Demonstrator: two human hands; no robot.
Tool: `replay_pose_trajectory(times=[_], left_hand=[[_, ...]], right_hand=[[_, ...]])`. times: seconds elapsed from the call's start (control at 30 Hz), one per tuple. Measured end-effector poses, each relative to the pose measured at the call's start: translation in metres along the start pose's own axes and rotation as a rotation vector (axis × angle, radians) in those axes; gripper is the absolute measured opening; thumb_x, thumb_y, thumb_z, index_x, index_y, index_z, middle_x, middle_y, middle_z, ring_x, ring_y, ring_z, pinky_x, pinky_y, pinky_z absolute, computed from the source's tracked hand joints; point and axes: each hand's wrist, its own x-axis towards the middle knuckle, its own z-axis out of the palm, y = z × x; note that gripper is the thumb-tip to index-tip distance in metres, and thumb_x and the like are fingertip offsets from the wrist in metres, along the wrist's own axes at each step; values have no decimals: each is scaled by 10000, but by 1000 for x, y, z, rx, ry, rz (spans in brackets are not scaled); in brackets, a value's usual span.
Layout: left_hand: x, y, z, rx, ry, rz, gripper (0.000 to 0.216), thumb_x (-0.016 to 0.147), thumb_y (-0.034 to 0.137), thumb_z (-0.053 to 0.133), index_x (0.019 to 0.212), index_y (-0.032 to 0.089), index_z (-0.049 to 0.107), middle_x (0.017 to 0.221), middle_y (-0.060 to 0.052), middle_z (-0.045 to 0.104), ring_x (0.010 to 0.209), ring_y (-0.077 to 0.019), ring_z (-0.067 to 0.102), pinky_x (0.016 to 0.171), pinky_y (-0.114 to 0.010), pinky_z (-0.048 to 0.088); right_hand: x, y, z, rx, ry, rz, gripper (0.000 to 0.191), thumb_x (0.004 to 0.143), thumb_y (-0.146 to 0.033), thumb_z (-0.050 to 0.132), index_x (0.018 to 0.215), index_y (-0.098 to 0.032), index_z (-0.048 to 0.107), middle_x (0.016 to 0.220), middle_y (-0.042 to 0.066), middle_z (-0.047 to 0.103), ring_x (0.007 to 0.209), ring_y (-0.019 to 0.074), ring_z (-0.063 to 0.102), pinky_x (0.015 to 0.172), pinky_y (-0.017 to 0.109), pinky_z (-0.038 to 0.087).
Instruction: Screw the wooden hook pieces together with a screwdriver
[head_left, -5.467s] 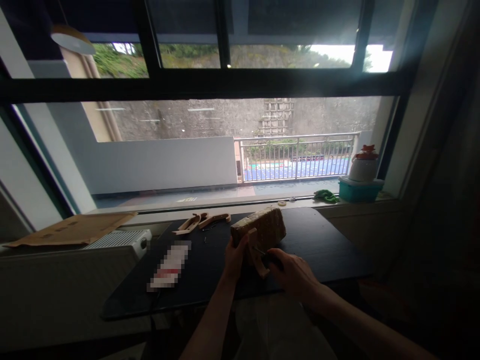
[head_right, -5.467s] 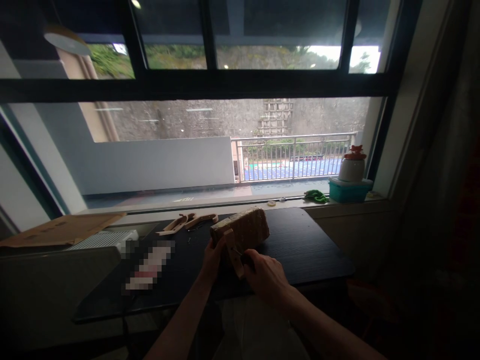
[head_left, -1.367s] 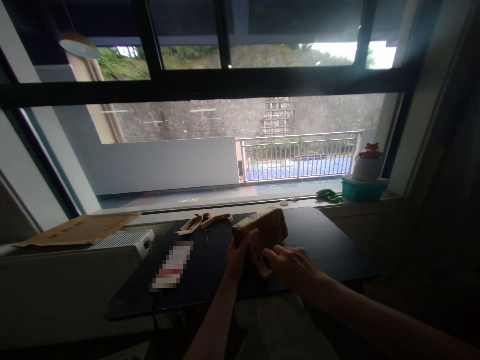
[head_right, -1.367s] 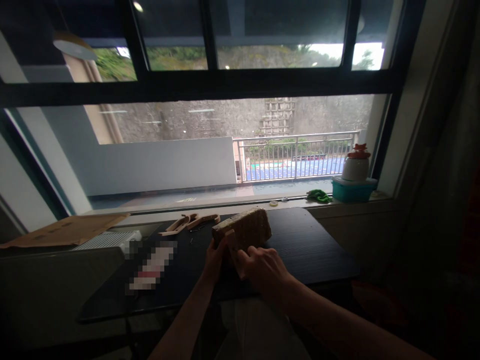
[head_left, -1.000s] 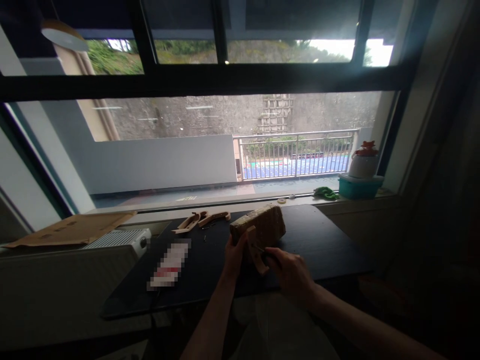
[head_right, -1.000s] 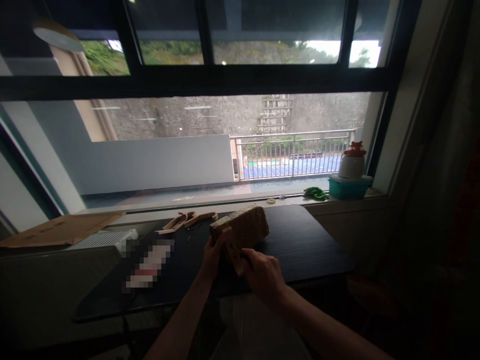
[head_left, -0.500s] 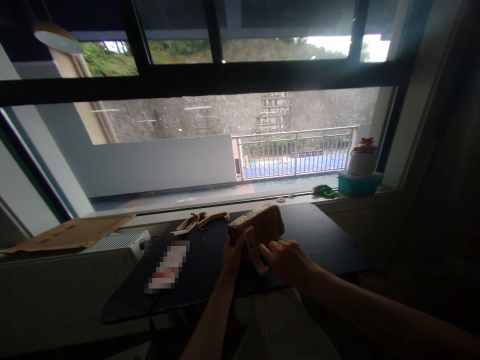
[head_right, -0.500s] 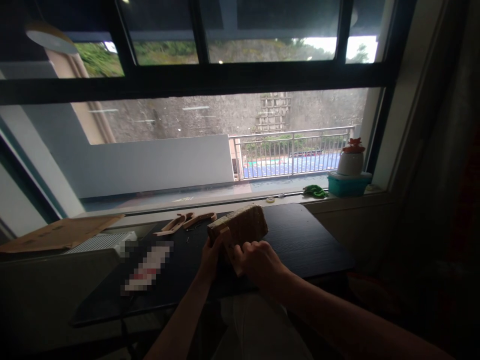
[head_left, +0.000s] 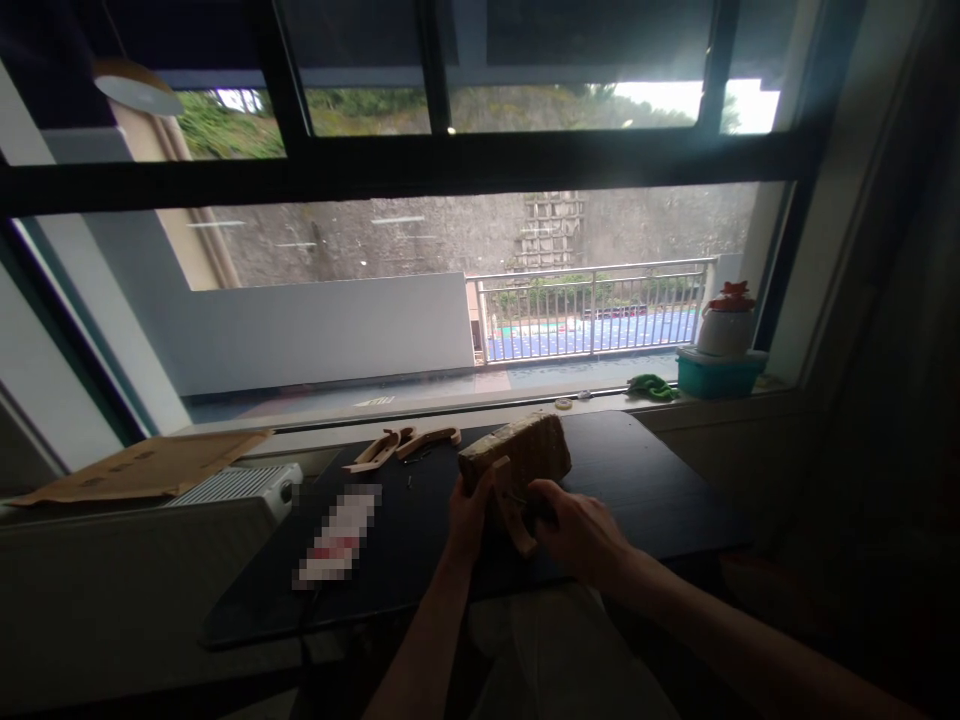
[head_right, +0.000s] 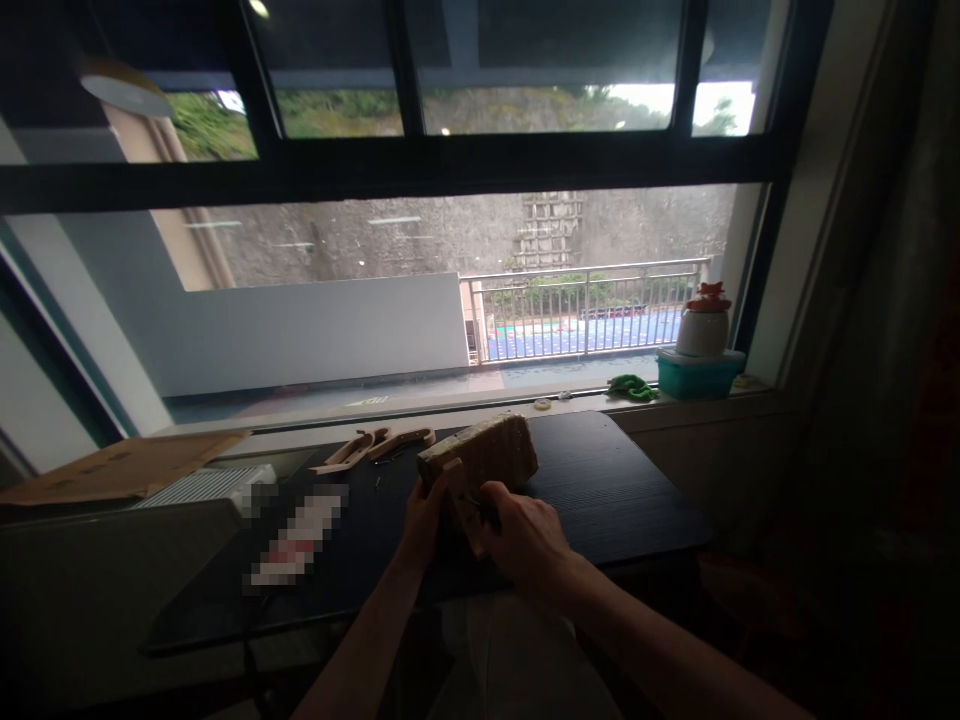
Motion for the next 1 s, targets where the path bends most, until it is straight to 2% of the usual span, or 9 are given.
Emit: replay_pose_trajectory(times=[0.17,0.3,0.4,0.57,0.63,0.7,0.8,0.87,1.0], left_hand=[[2,-1,-1,17,-3,3,283,905,309,564,1139,150,551,1102,-70,582,908,-199,604,760,-379,526],[4,-5,-4,20,-1,-3,291,904,315,564,1145,151,548,1108,-71,579,913,-202,602,765,-383,524],[4,-6,-4,17,-1,-1,289,905,314,563,1143,150,547,1101,-71,581,903,-198,604,756,-378,526],[2,-5,-2,14,-13,26,289,904,312,565,1143,150,548,1099,-70,582,903,-198,604,756,-378,526],[1,-4,-2,18,-18,36,290,904,310,566,1145,151,547,1105,-72,581,911,-199,603,762,-382,525],[2,-4,-2,27,-24,39,293,904,310,566,1149,151,546,1109,-73,580,914,-201,603,766,-385,524],[4,-5,-4,46,-19,38,296,903,311,567,1152,152,545,1113,-72,578,919,-204,602,770,-388,523],[5,-6,-5,60,-9,33,293,902,310,569,1148,151,547,1115,-73,577,925,-206,600,774,-390,522],[7,-6,-5,72,6,15,297,903,315,566,1151,152,546,1121,-73,575,932,-209,598,779,-394,520]], right_hand=[[2,-6,-14,-105,-39,-202,249,839,-56,457,969,-188,622,876,70,667,793,184,626,655,252,383],[1,-2,-7,-81,-54,-252,257,824,-45,481,981,-178,635,845,72,674,783,190,625,673,264,397],[-5,3,8,-18,-7,-173,250,880,-136,471,1068,-199,623,897,56,695,812,192,645,704,265,428],[-14,2,34,108,110,60,337,979,-267,314,1174,-149,563,1043,86,693,916,166,655,750,229,469],[-14,2,34,140,109,91,344,980,-278,305,1152,-152,575,1004,76,703,886,159,665,715,219,479],[-13,4,26,158,93,84,294,950,-294,390,1139,-180,584,952,50,712,856,173,671,692,231,479],[-9,4,5,101,57,-12,308,858,-243,541,1165,-235,569,944,26,696,844,205,663,683,259,454],[-7,1,-7,-109,-4,-180,290,861,-150,498,1129,-227,578,910,43,670,768,191,651,636,252,422],[-3,-6,-15,-172,-57,-285,265,831,-52,477,1013,-192,609,875,65,646,761,185,623,637,253,385]])
